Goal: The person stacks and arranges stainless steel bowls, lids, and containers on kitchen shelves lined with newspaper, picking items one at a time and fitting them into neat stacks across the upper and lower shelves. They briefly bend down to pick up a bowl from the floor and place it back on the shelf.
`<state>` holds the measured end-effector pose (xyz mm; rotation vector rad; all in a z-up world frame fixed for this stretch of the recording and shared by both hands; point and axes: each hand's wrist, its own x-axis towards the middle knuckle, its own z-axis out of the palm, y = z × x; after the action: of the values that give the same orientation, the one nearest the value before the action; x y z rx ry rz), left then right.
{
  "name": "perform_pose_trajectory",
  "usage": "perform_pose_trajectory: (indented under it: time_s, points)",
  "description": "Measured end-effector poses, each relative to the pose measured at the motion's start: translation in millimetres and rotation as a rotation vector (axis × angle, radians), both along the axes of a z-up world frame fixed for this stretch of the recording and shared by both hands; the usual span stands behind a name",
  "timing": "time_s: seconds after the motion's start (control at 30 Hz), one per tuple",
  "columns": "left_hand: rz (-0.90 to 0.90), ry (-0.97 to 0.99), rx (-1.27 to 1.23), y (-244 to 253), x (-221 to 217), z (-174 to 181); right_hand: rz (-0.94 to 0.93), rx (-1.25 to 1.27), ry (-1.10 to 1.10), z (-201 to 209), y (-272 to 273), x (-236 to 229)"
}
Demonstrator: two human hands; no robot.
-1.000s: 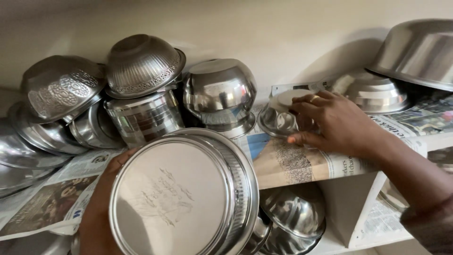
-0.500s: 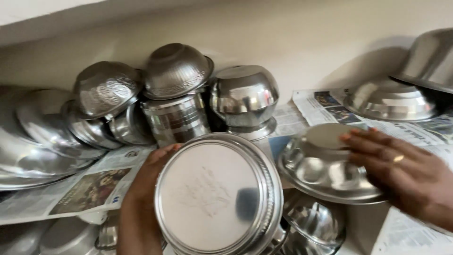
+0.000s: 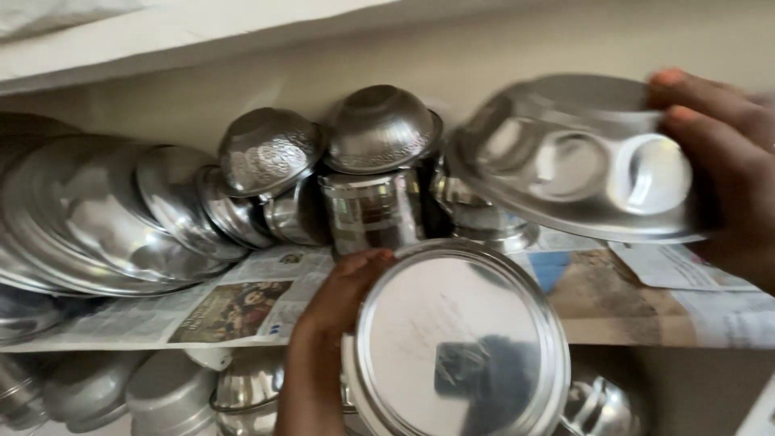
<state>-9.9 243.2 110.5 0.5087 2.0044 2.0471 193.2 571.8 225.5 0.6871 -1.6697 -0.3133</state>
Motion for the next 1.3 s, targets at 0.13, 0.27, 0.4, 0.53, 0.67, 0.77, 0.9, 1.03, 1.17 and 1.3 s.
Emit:
perform_pose_trajectory:
  time_s: [0.13,0.27,0.4,0.53,0.67,0.77,0.9,1.03,1.17,1.3]
  points:
    - [-0.189,0.156,0.060,-3.3,-15.7,-9.8,-0.122,0.100,0.058,37.6,-46.5,-52.2]
    - [-0.373,0.167,0.122,-3.3,-7.0,-2.5,-0.160,0.178,0.124,64.9,-97.1,-112.9]
    - [-0.366,0.164,0.041,-1.0,-20.0,-10.8,-0.306,0.155,0.017,78.5,-140.0,-173.6]
    - [-0.476,0.313,0.135,-3.2,-21.3,-14.1,-0.286,0.192,0.052,89.3,-192.8,-192.2]
    - [-0.445,0.155,0.060,1.5,-22.1,-11.2,-0.432,0.103,-0.285,98.8,-223.2,-214.4]
    - [-0.473,0.071,0.132,1.2,-20.6,-9.9,-0.401,0.161,-0.212,99.6,-233.8,-232.0]
    - [-0.427,0.018,0.086,-2.9,-9.6,-0.8,-0.359,0.191,-0.138,95.7,-245.7,-245.7]
    - [-0.392,0.006,0.048,-4.8,-7.0,2.0,-0.343,0.190,-0.186,89.8,-248.6,-261.4]
    - [-0.426,0.032,0.075,-4.2,-10.2,-1.8,-0.319,0.195,-0.139,86.5,-244.8,-272.6]
    - [-0.447,0.012,0.093,-6.3,-6.4,0.4,-0.253,0.176,-0.114,86.3,-251.1,-258.6]
